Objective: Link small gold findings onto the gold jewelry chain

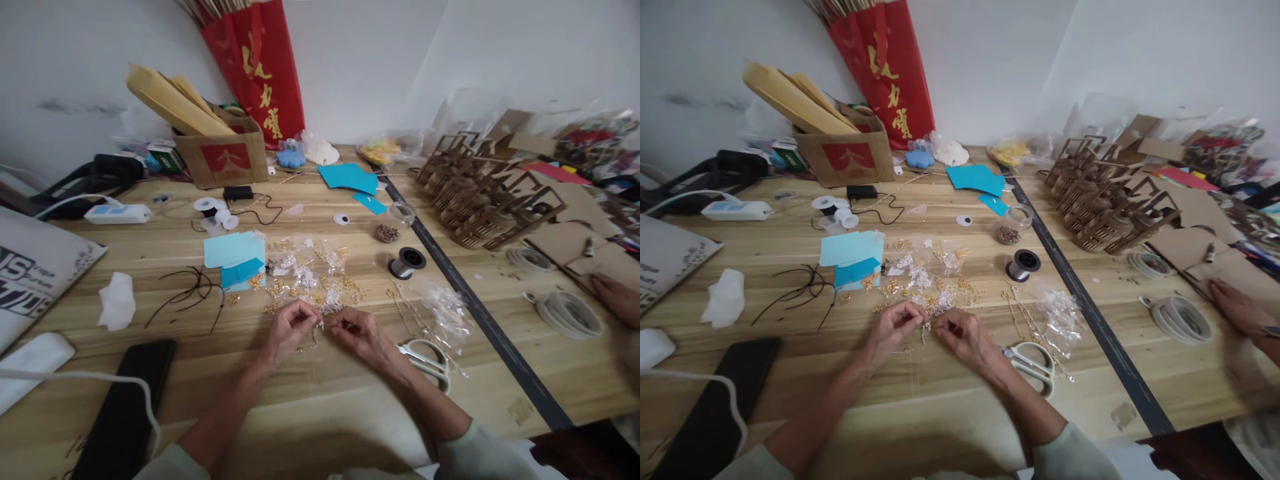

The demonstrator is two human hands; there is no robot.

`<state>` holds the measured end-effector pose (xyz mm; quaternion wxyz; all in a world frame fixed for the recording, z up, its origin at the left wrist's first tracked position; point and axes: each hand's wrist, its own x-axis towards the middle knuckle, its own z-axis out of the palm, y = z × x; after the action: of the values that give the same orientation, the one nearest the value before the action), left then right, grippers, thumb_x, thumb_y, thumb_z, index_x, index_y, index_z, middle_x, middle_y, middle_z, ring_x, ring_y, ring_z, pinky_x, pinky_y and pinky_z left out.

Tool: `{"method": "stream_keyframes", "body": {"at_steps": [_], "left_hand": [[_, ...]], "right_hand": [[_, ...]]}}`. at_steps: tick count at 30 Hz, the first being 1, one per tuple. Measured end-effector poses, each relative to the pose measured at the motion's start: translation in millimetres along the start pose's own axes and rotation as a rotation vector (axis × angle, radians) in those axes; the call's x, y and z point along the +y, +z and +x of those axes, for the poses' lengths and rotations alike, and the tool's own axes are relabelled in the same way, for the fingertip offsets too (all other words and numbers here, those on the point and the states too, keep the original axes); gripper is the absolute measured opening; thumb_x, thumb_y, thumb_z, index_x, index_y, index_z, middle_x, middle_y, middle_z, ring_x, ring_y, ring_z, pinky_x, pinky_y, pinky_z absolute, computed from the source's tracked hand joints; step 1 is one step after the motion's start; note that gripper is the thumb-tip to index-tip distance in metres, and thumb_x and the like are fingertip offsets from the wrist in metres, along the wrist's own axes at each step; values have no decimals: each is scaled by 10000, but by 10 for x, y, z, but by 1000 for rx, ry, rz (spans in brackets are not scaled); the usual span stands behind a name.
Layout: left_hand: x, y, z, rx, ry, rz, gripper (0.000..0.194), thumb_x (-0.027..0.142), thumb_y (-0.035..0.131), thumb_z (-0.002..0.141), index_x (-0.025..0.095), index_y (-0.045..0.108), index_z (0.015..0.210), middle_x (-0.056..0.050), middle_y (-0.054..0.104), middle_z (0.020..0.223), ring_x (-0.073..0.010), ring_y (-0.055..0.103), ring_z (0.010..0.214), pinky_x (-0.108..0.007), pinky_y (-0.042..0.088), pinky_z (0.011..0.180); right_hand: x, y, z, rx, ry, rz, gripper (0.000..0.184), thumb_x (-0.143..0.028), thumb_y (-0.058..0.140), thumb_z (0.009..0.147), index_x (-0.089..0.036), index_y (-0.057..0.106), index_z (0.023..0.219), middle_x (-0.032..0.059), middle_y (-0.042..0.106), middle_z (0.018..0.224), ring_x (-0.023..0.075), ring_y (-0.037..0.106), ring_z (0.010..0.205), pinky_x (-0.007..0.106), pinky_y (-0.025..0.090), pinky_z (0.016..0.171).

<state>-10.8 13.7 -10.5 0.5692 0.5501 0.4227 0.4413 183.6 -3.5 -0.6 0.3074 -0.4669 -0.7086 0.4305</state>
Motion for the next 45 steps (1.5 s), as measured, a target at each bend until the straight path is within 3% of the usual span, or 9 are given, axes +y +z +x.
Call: {"method": "stream_keyframes", "body": {"at_steps": [12,21,28,38,45], "left_hand": [[-33,67,-29,9,231,293,159,174,529,803,175,523,645,-38,637,697,-144,604,666,-252,467,651],[-51,75,-21,17,184,243,146,171,548,774,186,513,633,-29,632,689,-146,597,664,-253,462,650],[20,36,-27,-47,88,229,128,191,579,778,166,559,654,-55,660,762,-168,611,737,-273,472,701],[66,59,-48,-109,71,132,164,267,610,797,165,574,673,-60,627,829,-191,592,831,-294,447,759],[92,75,-58,-121,7,102,129,289,601,790,170,592,741,-35,609,788,-172,561,779,-276,434,724]], "right_hand": [[-165,17,-13,12,-83,-109,139,-175,497,871,-149,593,774,-3,556,669,103,470,593,209,338,554],[-182,-5,-18,-24,-75,-112,163,-171,476,874,-152,587,756,9,574,686,115,484,611,224,340,558],[-81,18,-18,49,20,-10,196,-306,548,875,-149,639,802,-2,556,647,106,465,575,211,333,518],[-130,86,4,7,41,32,249,-374,570,863,-138,639,822,-45,410,554,87,357,513,219,276,482],[-95,119,11,14,46,84,263,-382,557,869,-143,627,784,-39,422,573,92,368,538,225,277,507]]}}
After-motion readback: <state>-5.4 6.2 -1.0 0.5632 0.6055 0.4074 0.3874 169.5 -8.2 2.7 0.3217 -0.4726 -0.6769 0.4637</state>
